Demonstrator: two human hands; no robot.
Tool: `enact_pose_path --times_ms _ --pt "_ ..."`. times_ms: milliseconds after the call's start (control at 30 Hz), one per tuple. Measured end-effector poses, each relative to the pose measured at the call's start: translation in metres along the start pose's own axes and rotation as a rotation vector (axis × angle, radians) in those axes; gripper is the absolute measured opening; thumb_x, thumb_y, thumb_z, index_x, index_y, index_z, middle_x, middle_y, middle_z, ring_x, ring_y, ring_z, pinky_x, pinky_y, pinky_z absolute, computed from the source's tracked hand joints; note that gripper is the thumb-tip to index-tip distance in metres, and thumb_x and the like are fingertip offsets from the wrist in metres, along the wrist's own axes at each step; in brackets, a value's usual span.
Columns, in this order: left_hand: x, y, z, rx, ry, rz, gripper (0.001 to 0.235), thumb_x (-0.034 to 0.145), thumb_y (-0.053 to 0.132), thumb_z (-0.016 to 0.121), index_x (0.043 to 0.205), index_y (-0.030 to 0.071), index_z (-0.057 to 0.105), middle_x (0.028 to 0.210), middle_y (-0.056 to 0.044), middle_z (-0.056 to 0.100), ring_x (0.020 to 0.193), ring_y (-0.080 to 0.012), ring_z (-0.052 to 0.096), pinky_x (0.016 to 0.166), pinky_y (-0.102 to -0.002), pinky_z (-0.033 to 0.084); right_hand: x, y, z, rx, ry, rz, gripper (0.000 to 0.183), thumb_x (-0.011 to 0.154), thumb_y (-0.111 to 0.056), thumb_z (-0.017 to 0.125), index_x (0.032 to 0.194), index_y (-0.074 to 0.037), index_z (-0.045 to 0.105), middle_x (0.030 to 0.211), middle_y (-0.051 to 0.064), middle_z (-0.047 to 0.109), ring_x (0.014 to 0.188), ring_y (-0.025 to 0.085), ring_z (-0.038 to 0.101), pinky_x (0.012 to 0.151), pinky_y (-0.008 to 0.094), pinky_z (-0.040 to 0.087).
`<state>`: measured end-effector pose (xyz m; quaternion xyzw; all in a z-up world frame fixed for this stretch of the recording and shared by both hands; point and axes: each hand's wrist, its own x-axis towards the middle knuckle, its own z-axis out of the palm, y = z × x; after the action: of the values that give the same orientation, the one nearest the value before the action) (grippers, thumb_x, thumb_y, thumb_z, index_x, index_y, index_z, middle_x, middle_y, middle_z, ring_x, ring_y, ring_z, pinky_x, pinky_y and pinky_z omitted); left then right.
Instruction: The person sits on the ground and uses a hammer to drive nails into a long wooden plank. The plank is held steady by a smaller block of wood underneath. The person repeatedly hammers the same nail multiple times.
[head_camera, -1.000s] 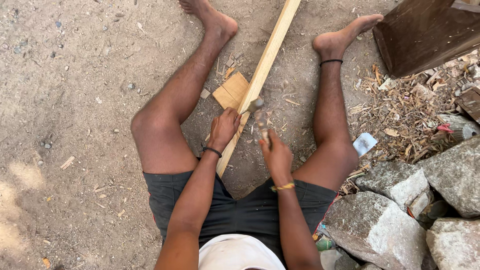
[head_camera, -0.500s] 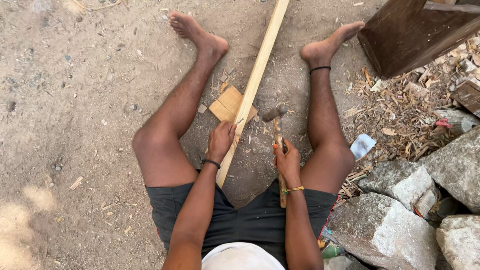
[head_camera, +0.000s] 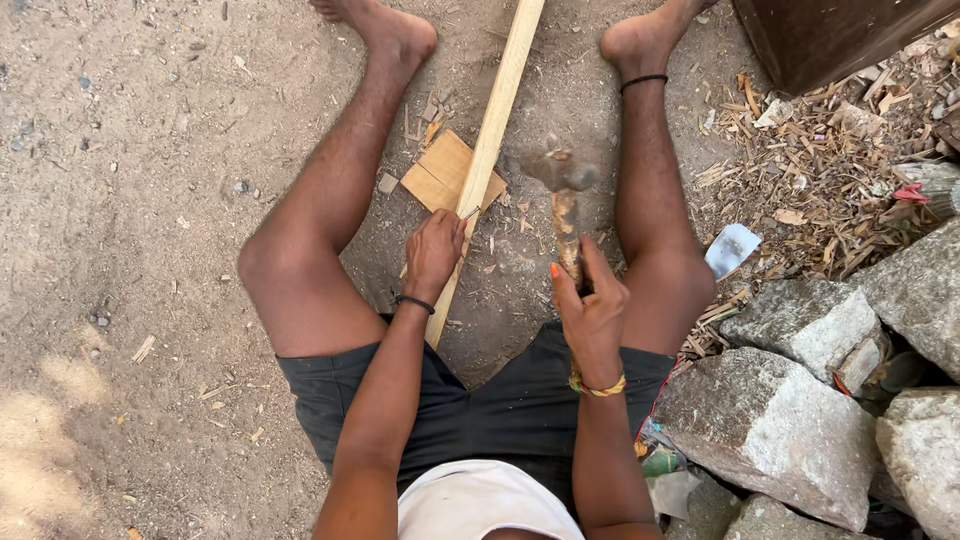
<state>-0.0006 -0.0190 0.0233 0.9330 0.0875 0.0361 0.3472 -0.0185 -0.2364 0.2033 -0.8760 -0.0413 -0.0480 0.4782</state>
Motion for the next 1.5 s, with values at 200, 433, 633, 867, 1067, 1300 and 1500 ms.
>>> enact_pose_path --times_ms 200,433,633,867,1067,1300,1500 --pt "0.000 0.001 0.001 0.007 -0.026 -0.040 0.024 0.100 0.027 0.064 0.090 0.005 0.067 0.097 -0.014 0.068 0.089 -0.0384 0.067 0.078 -0.051 0.053 -0.006 0.048 0.061 -0.330 -0.231 0.159 0.041 0.092 -0.018 0.077 0.129 -0.002 0.067 0.075 0.022 0.069 0.062 0.033 0.067 0.059 0.042 0.050" --pt "0.005 -0.010 0.002 -0.046 -0.019 -0.010 0.026 0.102 0.027 0.063 0.092 0.004 0.066 0.096 -0.015 0.067 0.085 -0.0395 0.068 0.074 -0.050 0.054 -0.004 0.044 0.048 -0.102 -0.163 0.303 0.044 0.092 -0.017 0.075 0.133 -0.002 0.066 0.071 0.010 0.069 0.056 0.015 0.064 0.052 0.033 0.050" --pt "0.013 -0.012 0.007 -0.040 0.003 0.035 0.024 0.101 0.025 0.062 0.093 0.003 0.067 0.096 -0.015 0.066 0.077 -0.0380 0.069 0.071 -0.049 0.055 0.010 -0.002 0.020 0.133 -0.051 0.213 0.043 0.096 -0.007 0.072 0.135 0.007 0.059 0.073 0.002 0.066 0.054 0.006 0.059 0.044 0.023 0.046" --pt "0.008 -0.007 0.006 -0.017 -0.058 -0.004 0.025 0.101 0.026 0.062 0.093 0.003 0.068 0.098 -0.015 0.067 0.082 -0.0374 0.069 0.074 -0.049 0.055 0.007 0.014 0.036 -0.128 -0.143 0.096 0.037 0.094 -0.010 0.073 0.129 0.000 0.065 0.067 0.009 0.065 0.052 0.013 0.062 0.047 0.031 0.047" --pt "0.006 -0.010 0.013 -0.012 -0.022 -0.022 0.027 0.101 0.028 0.062 0.092 0.004 0.067 0.097 -0.014 0.066 0.086 -0.0382 0.070 0.076 -0.050 0.055 0.003 0.088 0.072 -0.391 -0.163 0.000 0.038 0.091 -0.021 0.079 0.124 -0.004 0.070 0.070 0.017 0.067 0.056 0.026 0.064 0.052 0.037 0.048" --pt "0.004 -0.016 0.018 -0.097 0.053 -0.071 0.026 0.102 0.029 0.059 0.098 0.004 0.066 0.102 -0.013 0.065 0.083 -0.0422 0.068 0.072 -0.052 0.054 0.003 0.154 0.073 -0.063 -0.342 0.502 0.033 0.096 -0.021 0.067 0.123 -0.002 0.064 0.068 0.006 0.067 0.046 0.018 0.061 0.042 0.036 0.047" --pt "0.001 -0.001 0.016 0.012 0.095 -0.115 0.029 0.101 0.033 0.061 0.098 0.004 0.064 0.101 -0.015 0.064 0.086 -0.0401 0.067 0.076 -0.052 0.053 0.006 0.203 0.108 0.148 -0.447 0.805 0.025 0.094 -0.020 0.069 0.106 0.001 0.063 0.070 0.006 0.063 0.048 0.019 0.060 0.043 0.037 0.051"
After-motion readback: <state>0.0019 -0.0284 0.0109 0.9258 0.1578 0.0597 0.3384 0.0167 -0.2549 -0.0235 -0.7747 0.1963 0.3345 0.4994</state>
